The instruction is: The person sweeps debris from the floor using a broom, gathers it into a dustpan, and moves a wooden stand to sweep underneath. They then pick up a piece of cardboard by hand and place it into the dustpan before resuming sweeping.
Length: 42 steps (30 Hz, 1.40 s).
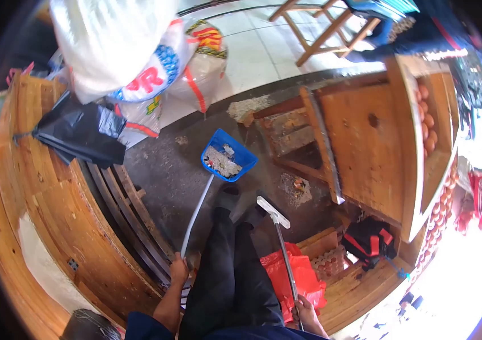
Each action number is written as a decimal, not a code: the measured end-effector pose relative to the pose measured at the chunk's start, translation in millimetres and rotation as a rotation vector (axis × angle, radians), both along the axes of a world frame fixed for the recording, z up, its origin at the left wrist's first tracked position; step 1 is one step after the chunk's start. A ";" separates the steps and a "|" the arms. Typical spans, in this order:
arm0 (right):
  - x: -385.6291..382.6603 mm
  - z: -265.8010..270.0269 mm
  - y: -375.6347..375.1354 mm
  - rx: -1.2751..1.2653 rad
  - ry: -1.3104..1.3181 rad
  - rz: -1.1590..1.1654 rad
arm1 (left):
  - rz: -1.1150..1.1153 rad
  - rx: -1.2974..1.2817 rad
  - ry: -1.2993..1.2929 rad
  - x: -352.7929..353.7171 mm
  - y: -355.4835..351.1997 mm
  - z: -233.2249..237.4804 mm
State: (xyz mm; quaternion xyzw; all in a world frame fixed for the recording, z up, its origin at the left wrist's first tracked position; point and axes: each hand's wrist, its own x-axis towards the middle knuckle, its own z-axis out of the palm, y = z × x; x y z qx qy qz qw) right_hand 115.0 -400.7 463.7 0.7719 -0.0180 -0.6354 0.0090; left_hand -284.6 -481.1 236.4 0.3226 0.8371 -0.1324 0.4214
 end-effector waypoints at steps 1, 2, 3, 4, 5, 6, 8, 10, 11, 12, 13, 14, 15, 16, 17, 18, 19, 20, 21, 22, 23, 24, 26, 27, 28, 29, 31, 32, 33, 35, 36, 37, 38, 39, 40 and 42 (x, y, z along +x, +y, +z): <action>1.6 1.8 -3.9 0.003 0.041 -0.028 | -0.027 -0.002 -0.003 -1.1 1.9 5.3; 5.4 2.0 -7.2 0.010 0.082 -0.050 | -0.049 0.000 -0.006 0.0 4.5 9.6; 6.9 1.3 -10.6 0.067 0.115 -0.045 | -0.072 0.005 -0.012 0.3 4.1 15.3; 7.1 0.3 -12.6 0.079 0.113 -0.060 | -0.068 -0.008 -0.012 -0.8 4.8 20.3; 6.7 -2.4 -13.0 0.082 0.099 -0.109 | -0.058 -0.019 -0.007 0.4 7.7 25.0; 7.8 -6.8 -12.7 0.085 0.088 -0.156 | -0.066 -0.005 -0.002 3.2 14.7 34.2; 13.8 -22.5 -19.3 0.166 0.120 -0.188 | -0.110 -0.092 0.020 6.3 28.3 52.0; 15.8 -37.5 -22.3 0.202 0.102 -0.345 | -0.168 -0.047 0.014 9.7 32.6 54.1; 16.8 -45.5 -24.2 0.208 0.066 -0.378 | -0.195 -0.066 0.031 12.2 35.3 56.4; 22.1 -54.2 -28.7 0.210 0.074 -0.406 | -0.225 -0.089 0.049 17.0 42.0 65.1; 25.8 -61.4 -33.5 0.238 0.104 -0.484 | -0.257 -0.089 0.061 24.1 50.2 74.3; 29.8 -66.4 -37.8 0.270 0.134 -0.563 | -0.271 -0.116 0.081 34.2 60.8 83.2; 31.0 -63.9 -33.5 0.276 0.119 -0.593 | -0.282 -0.138 0.103 44.2 69.0 90.1; 33.0 -64.6 -32.2 0.286 0.129 -0.626 | -0.312 -0.127 0.117 52.1 72.3 93.1; 35.4 -66.3 -30.7 0.300 0.110 -0.667 | -0.352 -0.116 0.135 58.9 73.2 92.9; 38.3 -67.6 -30.6 0.310 0.090 -0.709 | -0.393 -0.107 0.153 65.7 74.3 92.8; 42.2 -69.9 -30.9 0.320 0.102 -0.742 | -0.382 -0.115 0.161 73.7 77.4 92.4; 45.2 -73.0 -31.3 0.340 0.079 -0.751 | -0.412 -0.104 0.179 82.3 80.0 92.2; 46.7 -76.5 -32.6 0.358 0.055 -0.765 | -0.410 -0.120 0.176 89.7 81.8 92.2; 50.3 -81.2 -34.3 0.362 0.066 -0.803 | -0.408 -0.137 0.172 96.9 83.2 90.9; 55.2 -86.8 -36.4 0.411 0.034 -0.777 | -0.436 -0.151 0.174 103.4 84.9 89.0; 59.4 -91.6 -38.5 0.457 -0.001 -0.753 | -0.465 -0.168 0.176 108.5 86.5 86.5; 68.2 -97.3 -40.3 0.449 0.002 -0.806 | -0.530 -0.218 0.199 117.9 92.5 83.5; 72.5 -100.0 -40.8 0.472 -0.004 -0.825 | -0.559 -0.223 0.195 122.5 98.1 85.1; 76.2 -102.3 -42.0 0.492 -0.010 -0.839 | -0.583 -0.231 0.189 126.7 102.0 87.4; 79.0 -104.6 -41.8 0.519 0.007 -0.873 | -0.596 -0.236 0.199 128.4 105.3 87.4; 85.8 -107.3 -39.2 0.503 0.007 -0.903 | -0.669 -0.288 0.185 130.0 113.5 82.2; 87.6 -107.3 -37.1 0.492 0.002 -0.920 | -0.682 -0.291 0.192 130.7 116.5 79.6; 90.0 -109.8 -37.1 0.488 0.003 -0.935 | -0.710 -0.304 0.180 132.3 118.8 75.7; 94.0 -114.9 -38.6 0.478 0.021 -0.984 | -0.747 -0.323 0.170 139.8 123.8 74.3; 95.7 -115.9 -37.5 0.472 0.019 -0.994 | -0.750 -0.334 0.189 149.0 129.2 75.5; 97.5 -116.5 -36.1 0.472 0.027 -0.996 | -0.751 -0.345 0.206 154.4 132.8 75.9; 98.2 -116.7 -35.7 0.471 0.034 -0.998 | -0.757 -0.353 0.207 152.8 133.2 67.5; 97.8 -115.9 -35.0 0.465 0.028 -1.006 | -0.716 -0.379 0.201 150.7 134.5 53.3; 97.8 -115.8 -33.4 0.477 0.021 -0.995 | -0.675 -0.403 0.196 166.0 146.2 60.4; 94.4 -116.0 -33.6 0.492 0.003 -0.995 | -0.607 -0.458 0.184 188.5 157.4 65.4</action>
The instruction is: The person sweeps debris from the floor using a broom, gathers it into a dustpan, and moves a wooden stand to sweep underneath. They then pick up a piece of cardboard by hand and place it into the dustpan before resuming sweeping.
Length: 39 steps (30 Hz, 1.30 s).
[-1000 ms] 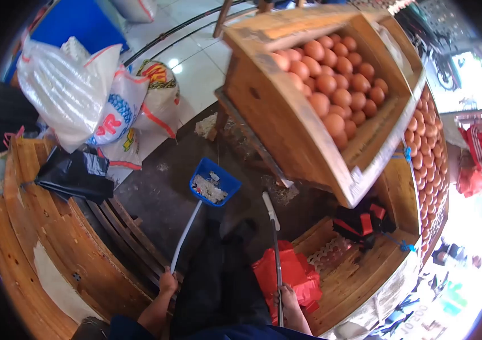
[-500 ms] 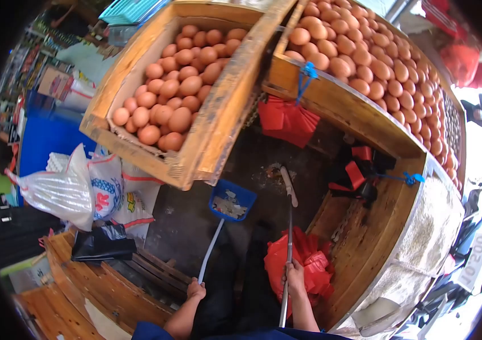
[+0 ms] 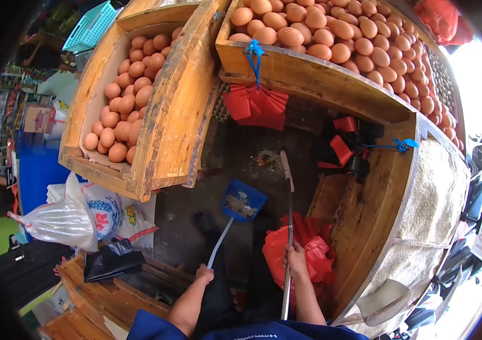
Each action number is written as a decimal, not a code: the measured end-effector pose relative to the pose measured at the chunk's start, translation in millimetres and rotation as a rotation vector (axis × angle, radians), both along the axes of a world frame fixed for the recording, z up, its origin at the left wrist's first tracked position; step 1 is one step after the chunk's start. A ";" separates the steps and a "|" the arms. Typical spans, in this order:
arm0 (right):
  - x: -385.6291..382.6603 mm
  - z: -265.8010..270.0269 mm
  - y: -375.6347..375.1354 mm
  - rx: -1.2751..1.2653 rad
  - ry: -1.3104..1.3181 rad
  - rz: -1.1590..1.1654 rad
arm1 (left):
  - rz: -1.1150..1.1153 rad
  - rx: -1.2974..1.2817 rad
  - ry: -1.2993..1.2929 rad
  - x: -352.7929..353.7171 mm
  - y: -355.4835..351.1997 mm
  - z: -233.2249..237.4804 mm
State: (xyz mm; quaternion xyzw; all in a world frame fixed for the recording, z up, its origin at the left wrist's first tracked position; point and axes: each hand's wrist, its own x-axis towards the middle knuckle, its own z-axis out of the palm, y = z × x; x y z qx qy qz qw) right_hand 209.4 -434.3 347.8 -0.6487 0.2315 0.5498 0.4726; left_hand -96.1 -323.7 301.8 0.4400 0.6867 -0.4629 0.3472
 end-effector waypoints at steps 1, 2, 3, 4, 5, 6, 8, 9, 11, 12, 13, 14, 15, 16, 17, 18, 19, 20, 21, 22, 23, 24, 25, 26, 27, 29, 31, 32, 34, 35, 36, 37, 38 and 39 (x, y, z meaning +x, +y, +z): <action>-1.0 -1.1 -2.2 0.017 -0.002 0.006 | 0.028 -0.011 0.028 2.6 0.2 -8.6; -2.4 -0.1 -4.7 0.030 0.000 0.015 | 0.059 -0.026 0.060 2.0 -1.4 -17.1; -4.0 5.0 -4.1 0.025 -0.007 0.009 | 0.053 -0.031 0.054 -5.1 -3.8 -32.0; -4.9 12.4 -1.0 0.015 -0.028 0.013 | 0.141 -0.002 0.052 -13.3 -5.8 -49.9; -7.5 17.5 0.7 0.004 -0.046 0.017 | 0.230 0.025 0.055 -20.3 -7.0 -58.7; -9.2 17.6 2.0 0.005 -0.052 0.011 | 0.225 0.025 0.049 -16.7 -0.9 -57.4; -13.2 15.2 3.4 -0.018 -0.068 0.064 | 0.429 -0.202 -0.063 4.4 17.0 -49.5; -14.2 12.8 6.2 -0.019 -0.076 0.057 | 0.444 -0.335 -0.044 16.4 25.4 -56.2; -14.6 8.7 10.3 -0.088 -0.086 0.102 | 0.455 -0.402 -0.128 46.1 38.8 -55.8; -12.1 8.2 15.1 -0.094 -0.093 0.101 | 0.474 -0.388 -0.186 61.8 44.3 -49.4; -7.6 7.3 21.5 -0.094 -0.133 0.148 | 0.476 -0.395 -0.191 72.1 48.0 -49.6; -1.7 6.0 29.0 -0.093 -0.171 0.200 | 0.473 -0.387 -0.255 80.0 50.9 -50.5; 5.1 -2.0 34.8 -0.097 -0.175 0.211 | 0.475 -0.378 -0.317 82.9 51.8 -50.6; 13.3 -16.1 39.2 -0.118 -0.288 0.360 | 0.488 -0.382 -0.321 82.2 50.8 -43.3; 24.1 -30.6 44.6 -0.136 -0.400 0.512 | 0.668 -0.297 -0.363 80.4 48.8 -34.8; 38.7 -44.5 51.7 -0.193 -0.472 0.631 | 0.847 -0.209 -0.400 78.7 46.6 -30.0; 55.8 -53.8 61.9 -0.250 -0.544 0.750 | 0.990 -0.119 -0.443 63.9 30.8 -45.4; 72.0 -52.4 76.3 -0.268 -0.526 0.798 | 1.006 -0.121 -0.444 59.2 21.4 -45.7; 87.9 -50.1 92.0 -0.285 -0.507 0.846 | 1.021 -0.020 -0.467 56.2 14.7 -43.8; 103.6 -52.4 104.0 -0.318 -0.491 0.911 | 1.032 0.082 -0.487 54.7 12.4 -41.1; 119.4 -110.8 80.4 -0.230 -1.065 1.125 | 1.041 0.114 -0.499 57.7 11.5 -37.1; 130.0 -113.4 85.5 -0.229 -1.063 1.132 | 1.048 0.113 -0.495 60.1 12.3 -35.6; 144.1 -115.0 100.3 -0.298 -0.862 1.158 | 1.052 0.135 -0.497 64.9 16.9 -35.2; 153.8 -115.8 112.6 -0.367 -0.661 1.176 | 1.057 0.156 -0.500 70.5 21.3 -35.8; 157.4 -119.2 118.8 -0.367 -0.658 1.187 | 1.067 0.155 -0.495 77.0 25.8 -34.9; 152.8 -125.6 120.8 -0.400 -0.682 1.502 | 1.071 0.183 -0.536 86.8 38.1 -30.1; 136.6 -165.4 100.8 -0.395 -0.685 1.532 | 1.063 0.187 -0.531 97.3 52.3 -26.5; 131.6 -179.5 94.7 -0.387 -0.707 1.559 | 1.055 0.197 -0.543 105.4 60.9 -27.4; 105.7 -136.9 105.9 -0.417 -0.683 1.499 | 1.062 0.199 -0.568 119.5 71.6 -30.7; 94.2 -118.7 112.6 -0.449 -0.659 1.439 | 1.068 0.198 -0.595 126.2 76.8 -32.9; 89.1 -117.2 112.6 -0.448 -0.654 1.432 | 1.059 0.198 -0.592 132.7 82.1 -37.1; 84.0 -115.8 109.5 -0.422 -0.615 1.450 | 1.057 0.194 -0.608 138.4 85.1 -41.4; 80.7 -113.8 107.6 -0.395 -0.581 1.469 | 1.057 0.190 -0.627 144.1 87.3 -44.4; 78.2 -112.3 106.9 -0.399 -0.580 1.465 | 1.054 0.186 -0.628 150.1 89.8 -44.9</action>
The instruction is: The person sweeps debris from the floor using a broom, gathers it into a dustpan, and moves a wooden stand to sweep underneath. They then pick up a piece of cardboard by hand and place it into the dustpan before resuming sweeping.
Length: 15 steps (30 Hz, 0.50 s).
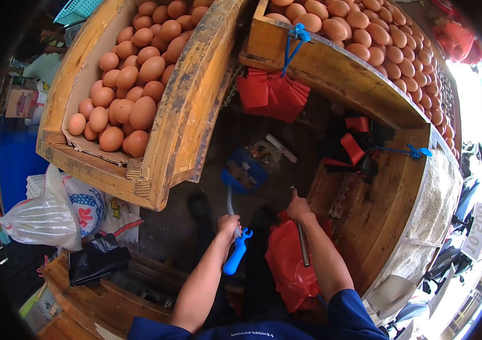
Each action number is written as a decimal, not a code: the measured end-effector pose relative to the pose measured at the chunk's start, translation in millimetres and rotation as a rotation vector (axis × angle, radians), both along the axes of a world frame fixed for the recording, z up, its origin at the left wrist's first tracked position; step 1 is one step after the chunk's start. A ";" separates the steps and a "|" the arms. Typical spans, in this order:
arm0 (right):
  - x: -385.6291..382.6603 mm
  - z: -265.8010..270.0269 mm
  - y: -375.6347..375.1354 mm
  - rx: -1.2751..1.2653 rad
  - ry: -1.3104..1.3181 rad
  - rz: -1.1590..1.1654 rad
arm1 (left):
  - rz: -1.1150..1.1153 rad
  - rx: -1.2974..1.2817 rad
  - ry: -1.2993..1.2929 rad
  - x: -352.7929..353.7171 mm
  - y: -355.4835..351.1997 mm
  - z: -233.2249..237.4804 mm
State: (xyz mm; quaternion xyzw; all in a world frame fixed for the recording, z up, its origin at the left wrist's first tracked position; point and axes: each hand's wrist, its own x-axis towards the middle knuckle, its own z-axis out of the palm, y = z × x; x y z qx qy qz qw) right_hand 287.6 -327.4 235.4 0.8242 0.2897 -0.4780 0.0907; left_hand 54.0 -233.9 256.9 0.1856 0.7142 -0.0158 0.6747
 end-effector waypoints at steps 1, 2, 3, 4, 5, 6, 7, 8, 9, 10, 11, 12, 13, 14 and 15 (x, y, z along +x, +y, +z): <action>-3.1 1.9 -0.9 -0.011 0.027 0.000 | -0.018 -0.002 0.026 5.5 1.7 0.3; -6.3 3.7 -0.9 -0.020 0.054 0.000 | -0.034 -0.003 0.052 9.1 1.9 2.3; -10.4 1.2 -1.6 -0.019 0.051 -0.003 | -0.038 -0.002 0.049 10.7 0.8 3.0; -16.3 -1.5 -1.9 -0.010 0.072 0.011 | -0.042 -0.001 0.065 11.5 -0.2 3.8; -22.1 -4.0 -2.6 -0.001 0.092 0.027 | -0.046 -0.001 0.080 12.1 -1.0 4.4; -28.7 -2.2 -0.8 0.000 0.089 0.024 | -0.050 0.000 0.077 12.0 -2.0 2.1; -35.6 -0.5 1.0 0.015 0.116 0.011 | -0.045 0.003 0.074 12.3 -3.0 -0.7; -41.3 1.6 1.9 0.030 0.143 0.000 | -0.040 0.004 0.071 12.6 -4.7 -3.5; -46.9 5.8 2.7 0.029 0.141 -0.001 | -0.041 0.003 0.069 13.8 -5.5 -3.2; -52.5 10.4 3.2 0.034 0.167 0.006 | -0.053 0.006 0.093 15.6 -5.7 -3.2; -54.4 15.6 3.8 0.041 0.191 0.014 | -0.064 0.010 0.116 18.1 -5.0 -3.2; -51.7 25.7 2.1 0.044 0.189 0.015 | -0.064 0.014 0.114 19.0 -4.8 -3.5; -47.2 38.6 -3.2 0.062 0.209 -0.006 | -0.070 0.021 0.116 17.5 -5.3 -3.6; -43.2 48.6 -6.7 0.080 0.232 -0.028 | -0.077 0.028 0.121 14.2 -4.6 -4.1; -37.9 53.0 -11.3 0.080 0.235 -0.030 | -0.079 0.027 0.124 11.7 -3.6 -3.9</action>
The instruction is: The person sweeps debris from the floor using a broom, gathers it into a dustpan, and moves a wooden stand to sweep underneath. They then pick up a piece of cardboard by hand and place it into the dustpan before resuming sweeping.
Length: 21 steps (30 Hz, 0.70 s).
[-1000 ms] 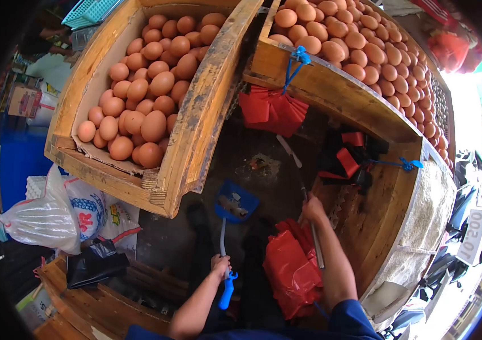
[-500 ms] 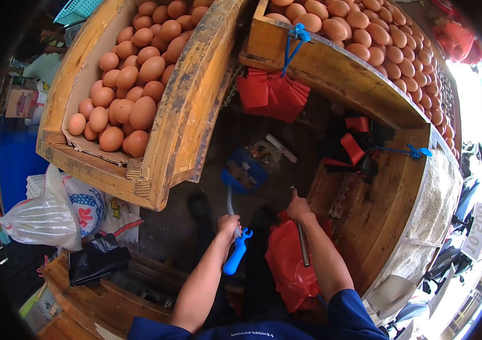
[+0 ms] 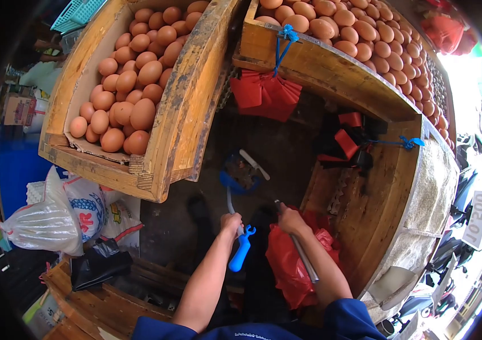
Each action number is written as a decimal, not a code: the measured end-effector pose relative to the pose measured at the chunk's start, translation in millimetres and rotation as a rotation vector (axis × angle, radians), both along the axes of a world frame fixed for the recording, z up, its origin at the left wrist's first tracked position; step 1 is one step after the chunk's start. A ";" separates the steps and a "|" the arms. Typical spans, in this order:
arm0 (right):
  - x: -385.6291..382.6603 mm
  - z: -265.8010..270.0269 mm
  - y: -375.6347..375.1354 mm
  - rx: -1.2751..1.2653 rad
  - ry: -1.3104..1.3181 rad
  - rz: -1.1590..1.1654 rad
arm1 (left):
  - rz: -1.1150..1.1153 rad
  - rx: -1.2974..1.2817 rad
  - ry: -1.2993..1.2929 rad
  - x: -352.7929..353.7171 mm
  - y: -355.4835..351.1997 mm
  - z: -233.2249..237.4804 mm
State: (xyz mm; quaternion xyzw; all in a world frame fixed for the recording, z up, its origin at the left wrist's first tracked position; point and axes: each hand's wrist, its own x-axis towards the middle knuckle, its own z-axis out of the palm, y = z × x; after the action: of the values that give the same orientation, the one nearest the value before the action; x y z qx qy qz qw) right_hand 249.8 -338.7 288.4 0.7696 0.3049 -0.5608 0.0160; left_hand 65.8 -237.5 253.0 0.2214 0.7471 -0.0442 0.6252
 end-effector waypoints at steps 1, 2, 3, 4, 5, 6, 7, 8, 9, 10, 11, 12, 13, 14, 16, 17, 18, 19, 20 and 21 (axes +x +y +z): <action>5.7 2.5 -6.0 0.064 -0.061 -0.012 | -0.007 0.001 -0.009 -2.6 0.6 0.4; 8.4 3.3 -10.0 0.128 -0.123 -0.024 | -0.013 0.002 -0.019 -4.8 0.6 0.6; 12.0 -3.1 -7.2 0.126 -0.121 -0.026 | -0.015 0.000 -0.016 -6.3 1.1 0.0; 18.9 -13.8 2.6 0.096 -0.179 -0.026 | -0.037 0.000 -0.014 -7.6 2.4 -0.7; 23.0 -22.5 9.7 0.065 -0.235 -0.026 | -0.058 -0.001 -0.010 -9.6 3.1 -0.8; 22.4 -25.3 17.8 0.066 -0.233 -0.025 | -0.056 0.000 -0.008 -9.8 3.4 -0.2; 18.2 -28.0 31.0 0.010 -0.238 -0.062 | -0.064 -0.011 -0.009 -8.5 5.4 0.0; 9.2 -28.5 39.4 -0.052 -0.240 -0.106 | -0.079 -0.027 -0.007 -9.0 6.3 1.3; -0.8 -27.1 44.8 -0.124 -0.161 -0.177 | -0.085 -0.027 -0.007 -11.3 6.0 -0.7; -14.1 -35.8 41.5 -0.122 -0.165 -0.181 | -0.081 -0.063 -0.043 -12.6 7.3 -5.1; -32.4 -54.0 26.9 -0.089 -0.174 -0.095 | -0.078 -0.101 -0.081 -11.8 7.4 -6.8; -42.8 -61.9 14.3 -0.059 -0.183 -0.007 | -0.083 -0.103 -0.087 -8.3 7.8 -3.4; -41.5 -42.1 11.4 -0.059 -0.188 -0.012 | 0.018 -0.154 -0.090 -4.8 10.7 0.8; -37.6 -19.9 4.7 -0.037 -0.126 -0.062 | 0.116 -0.205 -0.091 -3.0 14.3 4.9; -27.1 -2.3 -1.1 -0.007 -0.066 -0.112 | 0.268 -0.253 -0.178 -11.5 16.7 -4.2; -21.5 -2.0 -6.5 0.039 -0.138 -0.128 | 0.424 -0.308 -0.260 -17.5 14.9 -10.9; -16.3 -3.8 -9.8 0.085 -0.210 -0.143 | 0.421 -0.305 -0.261 -19.1 14.7 -12.1; -7.9 -13.1 -0.5 0.099 -0.246 -0.111 | 0.404 -0.302 -0.302 -21.0 13.4 -12.8; -3.8 -23.3 10.1 0.099 -0.243 -0.118 | 0.384 -0.300 -0.341 -23.0 12.0 -13.5; -2.6 -28.5 26.9 0.014 -0.218 -0.154 | 0.377 -0.300 -0.338 -24.3 9.9 -15.2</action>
State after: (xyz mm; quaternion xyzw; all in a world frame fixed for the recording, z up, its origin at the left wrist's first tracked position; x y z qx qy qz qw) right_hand 247.1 -311.8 260.0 0.8473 0.2450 -0.4712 0.0007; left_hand 41.4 -227.6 237.8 -0.0120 0.6452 0.0001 0.7639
